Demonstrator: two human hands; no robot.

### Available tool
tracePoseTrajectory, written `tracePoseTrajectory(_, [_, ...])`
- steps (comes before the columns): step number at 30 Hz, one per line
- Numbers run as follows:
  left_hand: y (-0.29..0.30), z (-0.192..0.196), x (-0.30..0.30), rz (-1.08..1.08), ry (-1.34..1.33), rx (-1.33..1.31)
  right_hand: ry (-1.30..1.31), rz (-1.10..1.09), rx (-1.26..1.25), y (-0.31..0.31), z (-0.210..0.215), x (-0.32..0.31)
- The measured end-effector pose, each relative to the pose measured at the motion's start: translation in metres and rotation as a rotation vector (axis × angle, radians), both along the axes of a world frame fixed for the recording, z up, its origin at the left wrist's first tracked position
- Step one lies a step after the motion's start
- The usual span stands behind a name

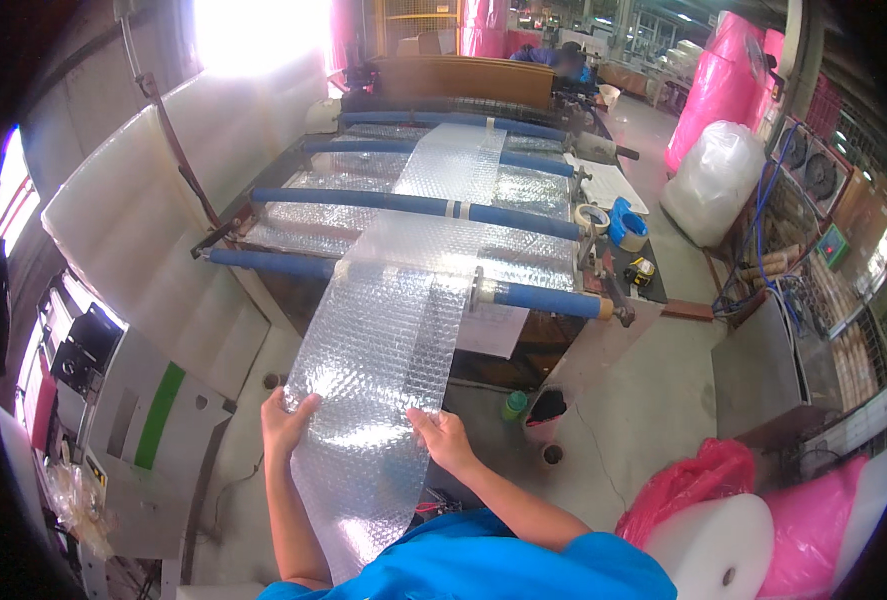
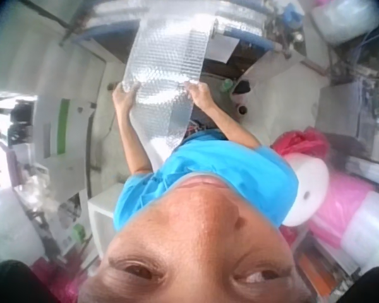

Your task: The person holds and guides a sheet of bubble wrap as it moves through a series of rollers on a machine. The hands maintain tension and alignment on the material throughout the process.

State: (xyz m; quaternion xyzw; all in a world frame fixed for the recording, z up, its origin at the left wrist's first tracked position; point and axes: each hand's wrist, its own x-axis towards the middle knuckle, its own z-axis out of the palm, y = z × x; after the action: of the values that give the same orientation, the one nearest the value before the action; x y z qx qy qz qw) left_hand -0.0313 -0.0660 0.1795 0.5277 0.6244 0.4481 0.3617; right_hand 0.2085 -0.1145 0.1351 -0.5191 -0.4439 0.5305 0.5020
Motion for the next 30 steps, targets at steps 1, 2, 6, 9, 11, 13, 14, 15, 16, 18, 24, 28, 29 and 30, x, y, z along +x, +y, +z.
tracePoseTrajectory(1, [0.002,-0.007,0.0,-0.006,-0.071,-0.044,-0.02,0.002,-0.002,0.002,-0.02,0.002])
tracePoseTrajectory(2, [0.006,-0.018,0.003,-0.001,-0.024,-0.042,-0.04,0.006,-0.004,0.009,-0.038,0.004])
tracePoseTrajectory(6, [0.033,-0.112,0.014,0.014,0.031,-0.021,-0.174,-0.053,0.045,0.041,-0.103,0.02])
tracePoseTrajectory(9, [0.052,-0.145,0.024,0.015,0.027,0.027,-0.211,-0.098,0.053,0.067,-0.127,0.029])
tracePoseTrajectory(11, [0.06,-0.153,0.028,0.017,0.041,0.013,-0.237,-0.13,0.032,0.076,-0.131,0.029])
tracePoseTrajectory(13, [0.065,-0.155,0.031,0.012,0.057,-0.044,-0.27,-0.159,0.046,0.079,-0.137,0.03])
tracePoseTrajectory(14, [0.065,-0.157,0.031,0.014,0.064,-0.043,-0.286,-0.174,0.053,0.079,-0.14,0.03])
tracePoseTrajectory(15, [0.064,-0.155,0.033,0.019,0.068,-0.047,-0.282,-0.173,0.05,0.079,-0.14,0.03])
tracePoseTrajectory(16, [0.063,-0.154,0.034,0.024,0.073,-0.05,-0.277,-0.173,0.048,0.078,-0.14,0.029])
tracePoseTrajectory(18, [0.064,-0.156,0.034,0.028,0.059,0.023,-0.296,-0.179,0.055,0.075,-0.137,0.028])
tracePoseTrajectory(24, [0.063,-0.152,0.036,0.033,0.043,0.032,-0.33,-0.202,0.052,0.076,-0.138,0.028])
tracePoseTrajectory(28, [0.062,-0.149,0.039,0.056,0.048,0.039,-0.298,-0.208,0.039,0.075,-0.136,0.026])
tracePoseTrajectory(29, [0.062,-0.153,0.038,0.059,0.033,0.052,-0.286,-0.208,0.032,0.075,-0.134,0.025])
tracePoseTrajectory(30, [0.063,-0.156,0.037,0.06,0.02,0.067,-0.288,-0.207,0.032,0.075,-0.135,0.026])
